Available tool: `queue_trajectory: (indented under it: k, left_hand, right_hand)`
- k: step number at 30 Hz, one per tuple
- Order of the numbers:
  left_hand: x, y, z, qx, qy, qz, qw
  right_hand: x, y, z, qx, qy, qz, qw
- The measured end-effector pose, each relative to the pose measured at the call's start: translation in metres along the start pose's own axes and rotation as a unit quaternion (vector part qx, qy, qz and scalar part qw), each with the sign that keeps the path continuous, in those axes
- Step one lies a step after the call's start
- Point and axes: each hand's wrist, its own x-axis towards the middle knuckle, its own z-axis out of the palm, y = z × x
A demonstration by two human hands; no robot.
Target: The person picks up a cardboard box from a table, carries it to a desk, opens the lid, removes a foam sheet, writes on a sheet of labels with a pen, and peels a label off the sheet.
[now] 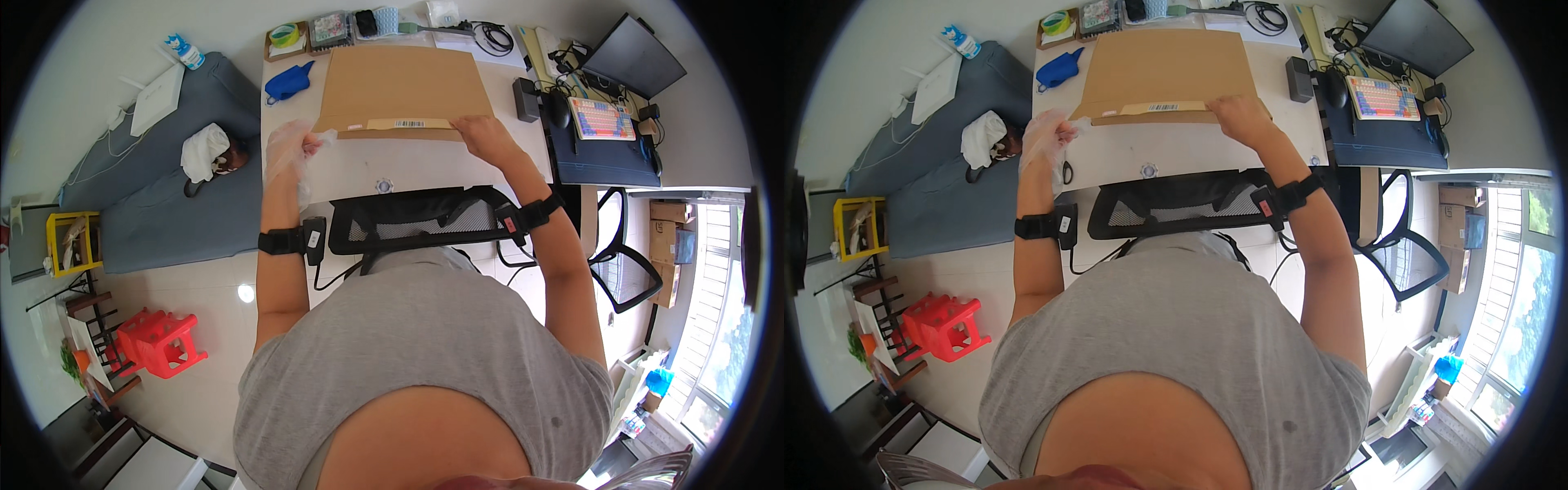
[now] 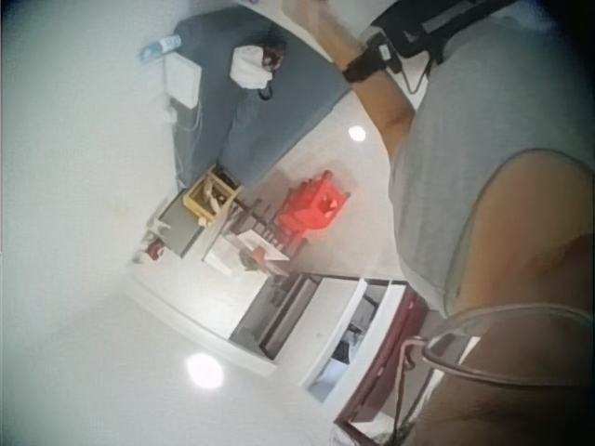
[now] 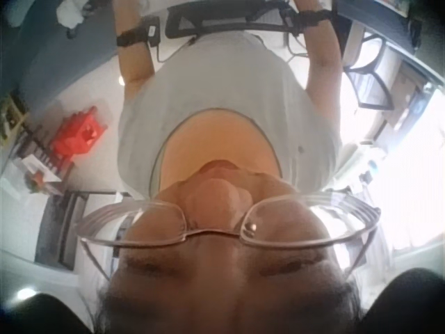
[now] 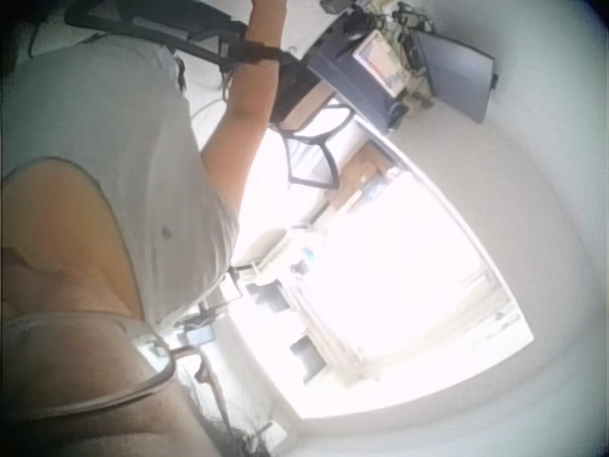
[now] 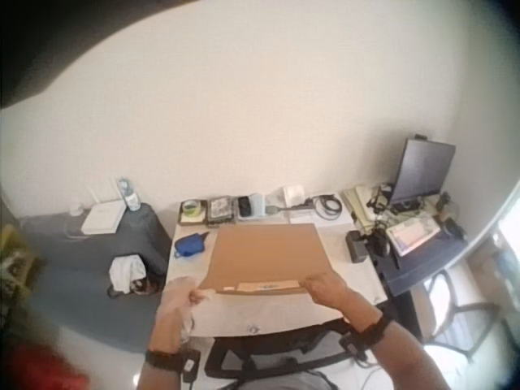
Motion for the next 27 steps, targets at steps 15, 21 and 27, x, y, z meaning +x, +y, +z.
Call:
queue_trajectory:
  k: [15, 21, 27]
  left_hand:
    - [-0.003, -0.009, -0.018, -0.111, 0.033, -0.004, 0.993]
    - [0.0, -0.009, -0.018, -0.087, 0.038, -0.019, 0.995]
    - [0.012, -0.022, -0.021, 0.045, -0.036, -0.029, 0.998]
  right_hand:
    - [0.041, 0.034, -0.063, 0.009, 0.15, 0.111, 0.982]
    - [0.06, 0.036, -0.086, -0.063, 0.172, 0.07, 0.981]
    - [0.066, 0.056, -0.118, -0.042, 0.154, 0.11, 0.981]
